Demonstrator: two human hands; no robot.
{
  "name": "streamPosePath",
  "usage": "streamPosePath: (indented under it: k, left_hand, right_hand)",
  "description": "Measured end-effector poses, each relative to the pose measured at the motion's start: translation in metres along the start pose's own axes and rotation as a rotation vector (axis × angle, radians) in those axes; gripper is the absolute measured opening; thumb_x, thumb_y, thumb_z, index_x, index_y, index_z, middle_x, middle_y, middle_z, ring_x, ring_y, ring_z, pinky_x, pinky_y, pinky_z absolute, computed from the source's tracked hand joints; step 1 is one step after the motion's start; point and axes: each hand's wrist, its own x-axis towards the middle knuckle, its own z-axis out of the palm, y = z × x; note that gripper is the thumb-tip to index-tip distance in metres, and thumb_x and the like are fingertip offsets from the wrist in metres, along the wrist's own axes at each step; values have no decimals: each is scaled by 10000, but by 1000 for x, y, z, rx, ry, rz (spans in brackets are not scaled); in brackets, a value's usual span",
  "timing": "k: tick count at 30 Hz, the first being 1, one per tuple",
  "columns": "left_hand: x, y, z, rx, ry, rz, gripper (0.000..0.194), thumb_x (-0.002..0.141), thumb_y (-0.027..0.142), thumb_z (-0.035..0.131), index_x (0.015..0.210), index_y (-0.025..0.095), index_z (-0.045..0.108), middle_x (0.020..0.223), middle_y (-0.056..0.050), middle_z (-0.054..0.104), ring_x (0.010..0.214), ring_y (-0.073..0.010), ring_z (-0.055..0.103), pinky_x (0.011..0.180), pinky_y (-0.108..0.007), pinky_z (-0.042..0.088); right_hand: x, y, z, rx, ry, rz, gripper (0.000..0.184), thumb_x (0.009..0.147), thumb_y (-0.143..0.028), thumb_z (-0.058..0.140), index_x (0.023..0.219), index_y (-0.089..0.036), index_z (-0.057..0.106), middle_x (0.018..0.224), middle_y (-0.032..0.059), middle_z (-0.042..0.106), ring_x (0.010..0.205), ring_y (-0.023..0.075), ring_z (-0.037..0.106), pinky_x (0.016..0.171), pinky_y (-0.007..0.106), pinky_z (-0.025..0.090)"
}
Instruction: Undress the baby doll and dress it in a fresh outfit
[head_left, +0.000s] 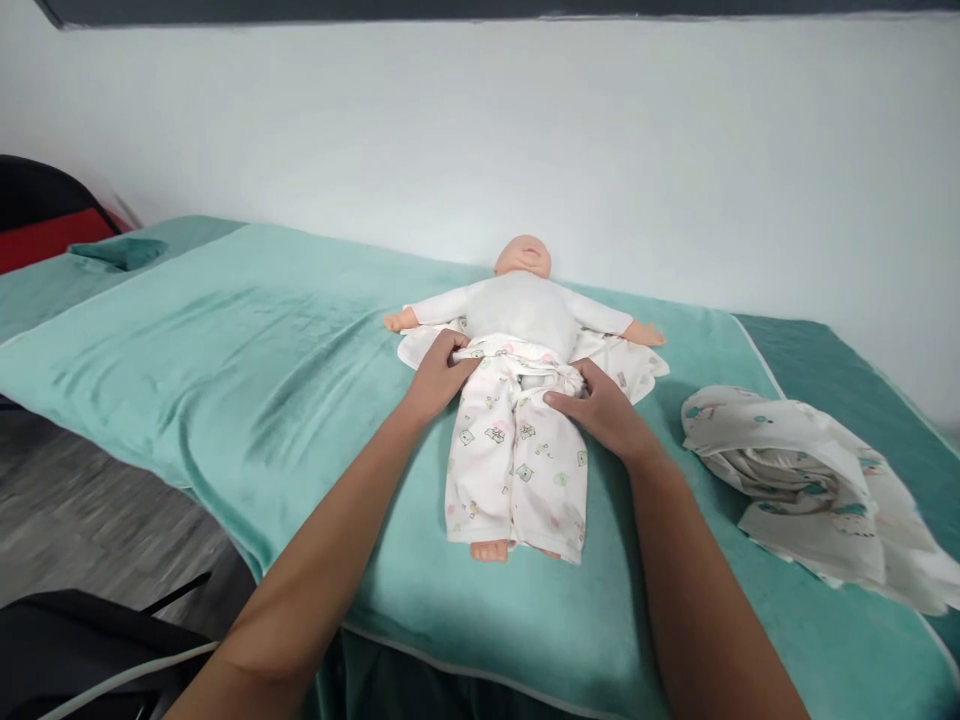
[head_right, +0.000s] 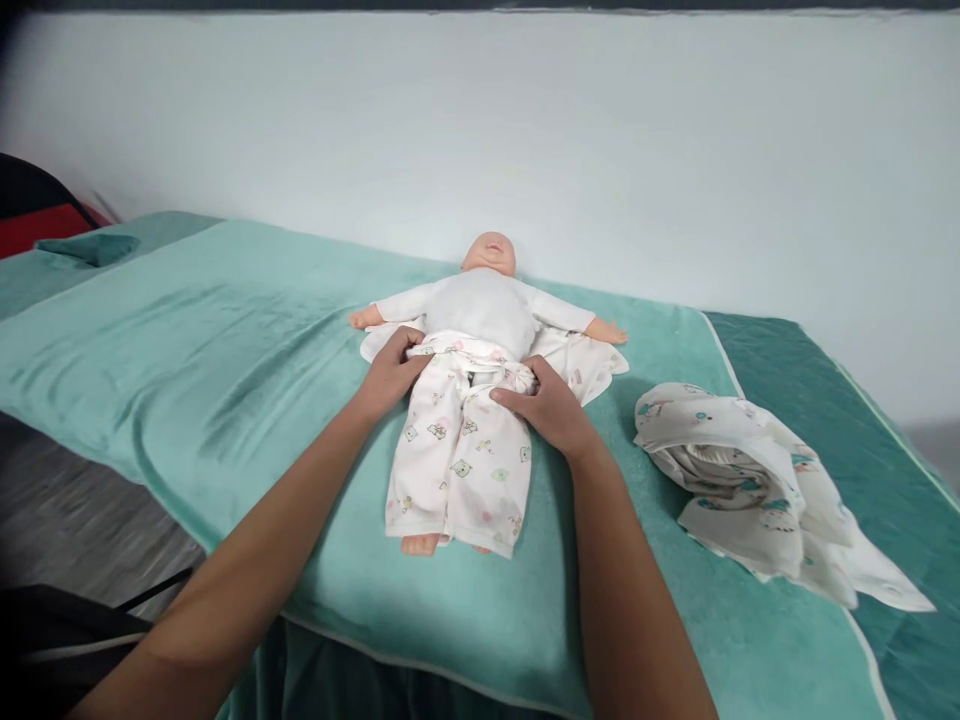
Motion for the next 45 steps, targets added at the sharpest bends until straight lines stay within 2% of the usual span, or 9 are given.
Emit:
streamPosePath:
  k: [6,12,16,23,29,34,38,41,45]
  left_hand:
    - [-6,4,3,115,-19,188,313,881,452,587,743,211,444,794,5,490,778,-158,461,710,-286,374]
    - [-13,7,7,191,125,109,426,897,527,533,666,221,347,601,42,370,625,-141,369,624,-293,286]
    - [-20,8,6,141,103,44,326,872,514,566,782,229,438,671,47,464,655,-141,423,647,-275,324]
    - [-45,10,-3,82,-113,8,425,786,531,698,1006,225,501,948,2,605,869,-175,556,740,-269,437]
    - [-60,3,1,401,33,194,365,851,505,589,688,229,415,719,-15,532,742,-201,504,716,-310,367]
    - [-71,5,3,393,140,133,205,774,321,574,691,237,406,638,6,493,655,-189,472,651,-299,313]
    - [-76,12,0,182,76,50,173,717,258,604,856,235,504,771,24,583,727,-172,509,685,-277,369]
    - [-85,16,-6,8,-43,2,245,774,363,636,947,226,529,888,14,596,796,-166,525,713,-268,418]
    - [-99,18,-12,3,-155,94,335,775,476,707,868,207,530,915,2,548,855,-169,531,766,-281,431]
  right_hand:
    - [-7,-9,32,-203,255,-25,268,790,-448,637,684,-232,519,650,-23,560,676,177,469,641,304,340]
    - [-11,-15,53,-245,525,-63,160,780,-297,512,663,-251,413,627,-11,538,646,191,448,644,320,333]
    - [-15,-14,44,-83,416,59,117,782,-347,556,750,-247,504,693,-22,591,674,189,476,660,311,362]
    - [-44,-9,22,18,34,17,459,740,-578,731,1000,-225,595,944,11,665,860,218,580,737,314,441]
    - [-62,-7,35,-127,189,-17,365,759,-567,686,716,-240,531,713,-1,597,769,219,538,688,317,405]
    - [-72,-6,51,-124,413,-7,153,753,-361,582,708,-244,495,645,-27,522,679,185,466,667,306,364]
    - [-74,-12,47,60,311,11,145,745,-357,580,804,-239,519,779,-22,591,754,186,508,696,294,407]
    - [-78,-17,38,146,140,-2,271,759,-440,658,895,-232,550,872,-12,612,824,195,539,731,295,436]
    - [-87,-19,36,156,57,-14,340,752,-514,715,843,-219,573,800,-22,577,776,181,511,712,292,421]
